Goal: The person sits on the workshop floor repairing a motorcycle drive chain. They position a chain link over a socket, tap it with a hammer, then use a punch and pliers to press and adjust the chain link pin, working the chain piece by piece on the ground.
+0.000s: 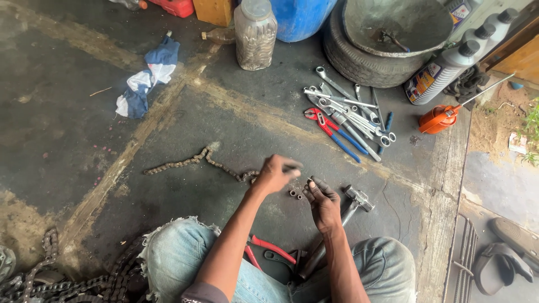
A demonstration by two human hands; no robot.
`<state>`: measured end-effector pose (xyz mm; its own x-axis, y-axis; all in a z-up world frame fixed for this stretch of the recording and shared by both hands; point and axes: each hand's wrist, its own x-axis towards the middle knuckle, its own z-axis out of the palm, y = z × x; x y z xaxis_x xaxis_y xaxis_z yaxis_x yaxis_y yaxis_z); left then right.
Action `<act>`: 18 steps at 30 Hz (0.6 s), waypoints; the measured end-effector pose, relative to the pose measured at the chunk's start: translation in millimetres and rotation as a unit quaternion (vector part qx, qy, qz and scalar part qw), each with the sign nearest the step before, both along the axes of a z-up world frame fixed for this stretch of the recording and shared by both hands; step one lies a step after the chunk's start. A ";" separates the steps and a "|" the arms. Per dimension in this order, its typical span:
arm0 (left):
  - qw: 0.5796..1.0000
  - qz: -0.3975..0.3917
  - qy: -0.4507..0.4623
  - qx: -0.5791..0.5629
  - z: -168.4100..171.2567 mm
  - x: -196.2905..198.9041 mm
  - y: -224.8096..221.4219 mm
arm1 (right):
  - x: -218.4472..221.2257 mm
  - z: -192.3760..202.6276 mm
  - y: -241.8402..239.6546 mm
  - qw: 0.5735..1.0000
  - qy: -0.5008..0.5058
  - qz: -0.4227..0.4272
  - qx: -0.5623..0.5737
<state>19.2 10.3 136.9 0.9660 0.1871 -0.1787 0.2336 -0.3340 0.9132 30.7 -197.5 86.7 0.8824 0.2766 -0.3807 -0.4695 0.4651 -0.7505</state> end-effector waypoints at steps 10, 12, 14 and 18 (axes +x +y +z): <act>0.993 -0.009 -0.085 -0.084 -2.4 -25.3 -9.1 | -14.9 47.5 4.5 0.997 -0.023 0.070 -0.016; 0.989 -0.024 -0.134 -0.051 11.4 -38.0 0.9 | -12.7 38.7 4.3 0.994 -0.040 0.094 -0.048; 0.990 -0.004 -0.134 -0.039 44.5 -72.4 5.6 | -27.4 67.1 6.6 0.981 -0.058 0.150 -0.112; 0.983 0.108 -0.144 -0.038 115.4 -192.1 1.0 | -70.8 104.0 31.0 0.956 -0.089 0.268 -0.080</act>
